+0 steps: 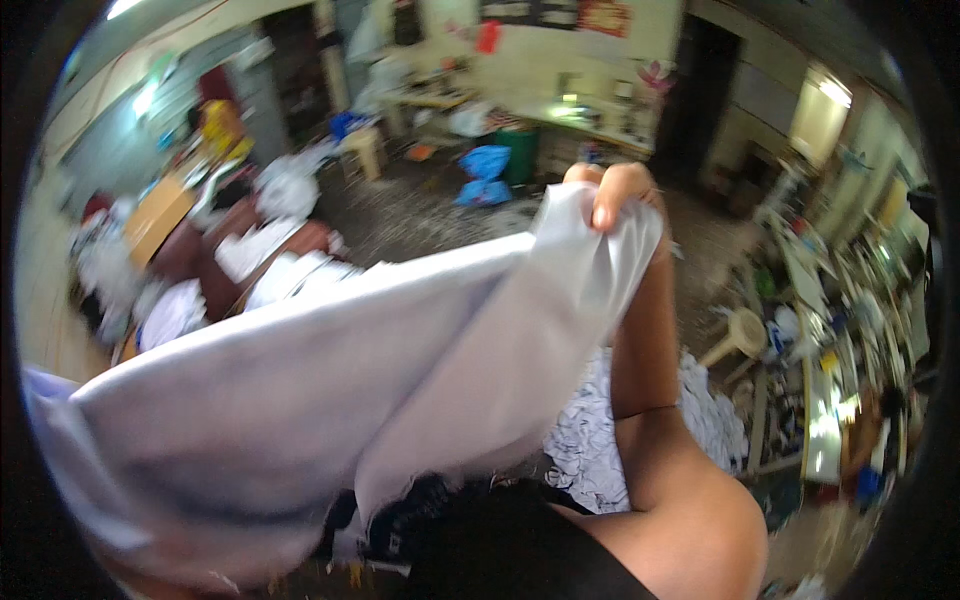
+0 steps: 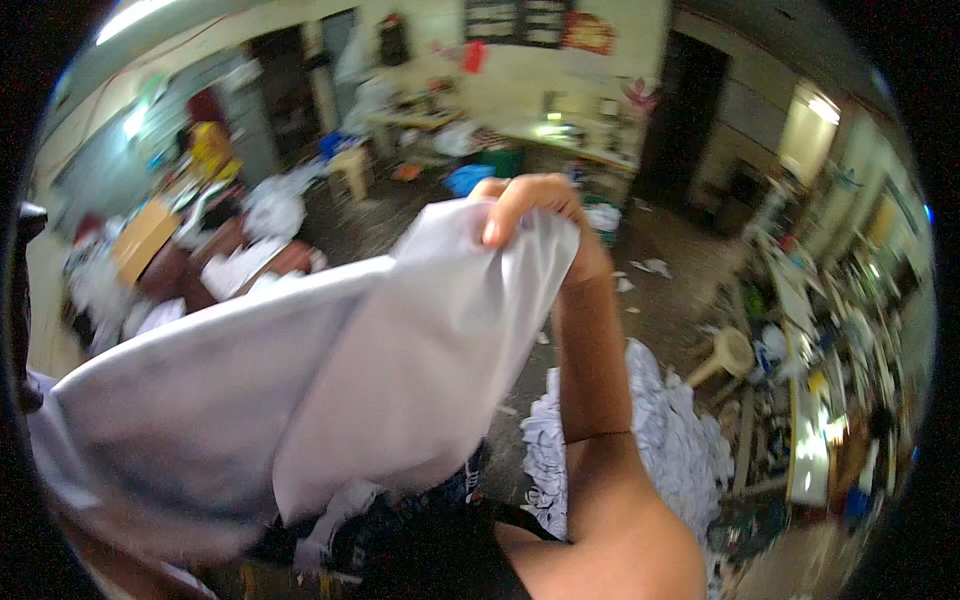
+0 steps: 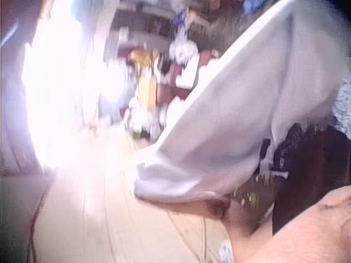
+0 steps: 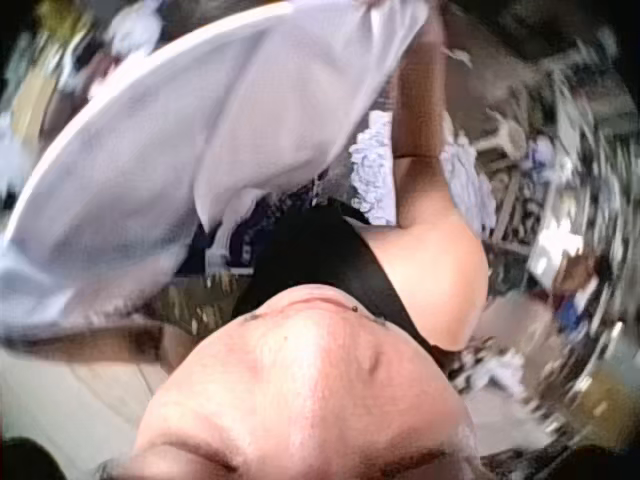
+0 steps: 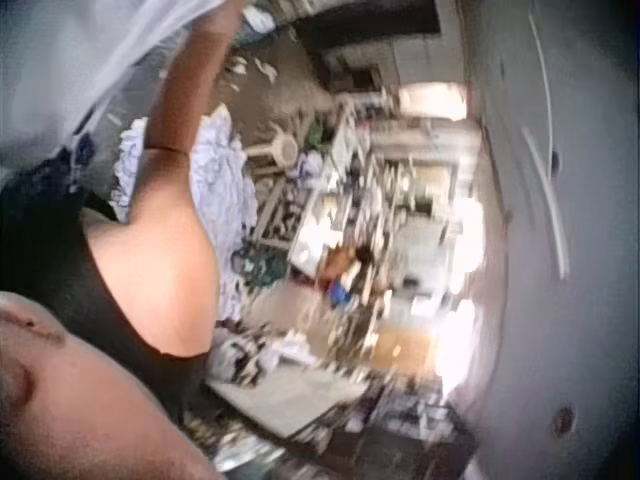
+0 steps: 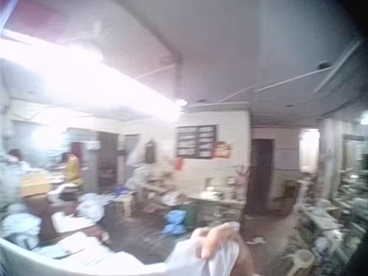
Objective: The person cuts printed t-shirts into rectangular pieces using shears, then cuts the white backing fabric into matching rectangles. The person folds the cut pieces and stacks them on the table.
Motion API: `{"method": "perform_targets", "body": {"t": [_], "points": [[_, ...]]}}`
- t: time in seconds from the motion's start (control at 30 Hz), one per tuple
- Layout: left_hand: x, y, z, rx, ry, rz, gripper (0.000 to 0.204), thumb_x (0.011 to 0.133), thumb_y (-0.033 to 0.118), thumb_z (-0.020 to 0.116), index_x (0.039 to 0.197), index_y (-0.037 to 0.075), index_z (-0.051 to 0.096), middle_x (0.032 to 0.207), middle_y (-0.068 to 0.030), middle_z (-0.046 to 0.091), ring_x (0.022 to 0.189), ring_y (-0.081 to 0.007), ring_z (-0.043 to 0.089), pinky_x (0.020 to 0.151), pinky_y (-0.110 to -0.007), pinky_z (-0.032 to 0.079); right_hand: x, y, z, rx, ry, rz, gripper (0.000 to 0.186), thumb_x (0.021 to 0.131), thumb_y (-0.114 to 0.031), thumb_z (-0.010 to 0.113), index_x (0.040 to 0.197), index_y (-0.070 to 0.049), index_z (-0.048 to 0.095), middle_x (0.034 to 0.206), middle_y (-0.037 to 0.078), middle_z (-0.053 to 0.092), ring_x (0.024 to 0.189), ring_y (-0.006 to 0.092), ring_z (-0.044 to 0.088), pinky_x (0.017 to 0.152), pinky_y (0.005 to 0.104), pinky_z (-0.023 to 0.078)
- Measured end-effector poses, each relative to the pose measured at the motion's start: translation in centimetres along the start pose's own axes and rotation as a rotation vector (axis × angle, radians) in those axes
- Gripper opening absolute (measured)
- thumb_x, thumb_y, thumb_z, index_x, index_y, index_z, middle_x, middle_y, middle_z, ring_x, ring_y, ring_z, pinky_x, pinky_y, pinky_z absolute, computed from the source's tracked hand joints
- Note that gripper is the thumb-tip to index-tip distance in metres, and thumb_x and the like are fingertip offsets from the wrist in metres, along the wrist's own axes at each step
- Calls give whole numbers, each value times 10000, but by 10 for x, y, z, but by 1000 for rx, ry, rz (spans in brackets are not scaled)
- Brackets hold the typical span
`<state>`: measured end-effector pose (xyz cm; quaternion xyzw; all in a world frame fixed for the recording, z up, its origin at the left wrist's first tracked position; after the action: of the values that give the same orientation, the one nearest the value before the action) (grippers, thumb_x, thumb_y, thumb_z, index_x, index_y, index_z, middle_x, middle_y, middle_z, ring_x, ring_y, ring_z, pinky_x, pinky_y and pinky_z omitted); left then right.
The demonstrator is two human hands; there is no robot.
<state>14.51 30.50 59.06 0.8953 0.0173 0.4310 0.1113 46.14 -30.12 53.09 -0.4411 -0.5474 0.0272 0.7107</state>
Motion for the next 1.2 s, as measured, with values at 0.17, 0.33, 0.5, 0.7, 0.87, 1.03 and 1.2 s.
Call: {"method": "perform_targets", "body": {"t": [0.17, 0.33, 0.5, 0.7, 0.87, 1.03, 1.2], "points": [[-44, 3, 32, -360, -197, 133, 444, 1058, 324, 558, 1275, -45, 676, 1131, -225, 728, 1003, -281, 708, 914, -488, 572, -36, -55, 14, 345, -15, -223, 262, 897, -145, 814, 766, -86, 595, 918, 116, 580, 739, 256, 636, 672, 353, 585], [7, 61, 113, -274, -24, 58, 474, 1080, 386, 500, 1246, -49, 590, 1198, -158, 628, 1090, -260, 590, 1012, -416, 446, -60, -123, 1, 380, -71, -317, 299, 987, -139, 715, 832, -95, 464, 863, 56, 490, 425, 91, 358, 365, 282, 269], [62, 116, 181, -359, -227, 313, 396, 780, 245, 708, 1042, -42, 633, 982, -90, 623, 915, -215, 534, 828, -318, 414, -107, -166, -33, -13, 72, -74, 301, 998, -255, 703, 835, -68, 534, 859, 51, 501, 683, 172, 482, 592, 297, 391], [62, 38, 128, -256, 12, 182, 249, 725, 12, 586, 970, -16, 610, 901, -131, 601, 865, -275, 608, 821, -369, 497, -177, -191, 32, -583, 546, -114, 413, 921, -254, 772, 655, -112, 489, 707, 9, 506, 615, 107, 449, 549, 266, 386], [-4, 61, 147, -364, -161, 257, 376, 788, 155, 607, 1135, 17, 559, 1051, -178, 585, 987, -332, 589, 893, -444, 471, -118, -191, 97, -92, -93, -132, 314, 953, -97, 712, 709, -80, 515, 807, 133, 658, 423, 180, 464, 364, 288, 340], [-31, 59, 183, -285, -218, 357, 526, 852, 299, 628, 1299, 49, 508, 1201, -225, 569, 1109, -389, 570, 965, -520, 446, 0, -126, 93, -164, -129, -231, 178, 959, -139, 718, 899, -69, 566, 994, 181, 683, 598, 263, 535, 489, 375, 415], [-105, -68, 129, -54, 119, -203, 683, 916, 443, 649, 1463, 82, 457, 1352, -272, 554, 1231, -446, 550, 1037, -595, 421, 34, 79, 107, -859, 165, -77, 234, 937, -206, 747, 1080, -70, 621, 1163, 215, 683, 867, 334, 635, 693, 476, 520]]}}
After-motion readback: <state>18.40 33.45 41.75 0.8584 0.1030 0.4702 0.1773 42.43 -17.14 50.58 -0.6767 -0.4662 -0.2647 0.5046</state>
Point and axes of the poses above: each hand's wrist, its own x-axis towards the middle knuckle, its own z-axis out of the palm, y = z × x, the point moved 5 cm from there along x, towards the middle knuckle
